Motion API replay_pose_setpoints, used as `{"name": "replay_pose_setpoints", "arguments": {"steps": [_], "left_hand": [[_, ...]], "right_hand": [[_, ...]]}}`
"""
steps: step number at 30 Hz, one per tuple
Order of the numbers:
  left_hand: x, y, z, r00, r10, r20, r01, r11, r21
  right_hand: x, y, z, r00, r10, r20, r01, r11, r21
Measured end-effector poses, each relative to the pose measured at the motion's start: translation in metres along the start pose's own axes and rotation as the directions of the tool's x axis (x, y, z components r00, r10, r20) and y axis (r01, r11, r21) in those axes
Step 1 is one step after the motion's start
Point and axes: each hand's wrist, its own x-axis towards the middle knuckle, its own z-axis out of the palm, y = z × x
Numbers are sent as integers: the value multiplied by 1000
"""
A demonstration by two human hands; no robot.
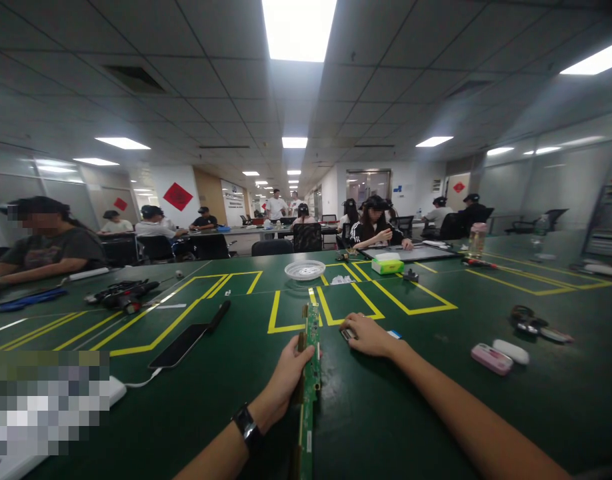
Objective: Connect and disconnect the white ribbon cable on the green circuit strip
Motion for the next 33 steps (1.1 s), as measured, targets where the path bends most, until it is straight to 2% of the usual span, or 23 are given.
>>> {"name": "replay_pose_setpoints", "arguments": {"steps": [5,7,10,12,14,17,21,24,28,30,33], "left_hand": [[0,3,1,999,-20,-29,21,1000,7],[-1,4,0,999,-20,-30,20,1000,11],[-2,3,-1,998,-15,-60,17,999,29],[-2,3,-2,996,3,-89,0,999,37],[-1,2,-3,994,20,-111,-17,999,36],[1,1,-5,989,40,-141,-38,999,17],[1,3,-6,984,58,-166,-63,998,-22],[1,4,-7,985,52,-166,-60,997,-44],[0,0,-7,994,18,-104,-27,996,-89],[0,-2,-7,996,19,-89,-27,996,-89],[0,-4,-6,994,24,-104,-32,997,-74]], "right_hand": [[0,11,0,999,-42,-33,45,995,88],[-1,11,-2,999,5,-53,2,992,124],[1,2,-6,992,116,-49,-98,956,277],[5,-10,-6,984,173,-45,-138,894,427],[9,-27,-3,981,195,-18,-147,792,592],[12,-54,4,983,150,109,-178,604,777],[7,-76,9,976,76,206,-216,499,839],[4,-81,9,963,81,258,-268,406,873],[5,-84,9,959,59,279,-283,295,912],[5,-86,10,962,56,268,-272,288,918],[5,-88,12,962,91,257,-273,327,905]]}}
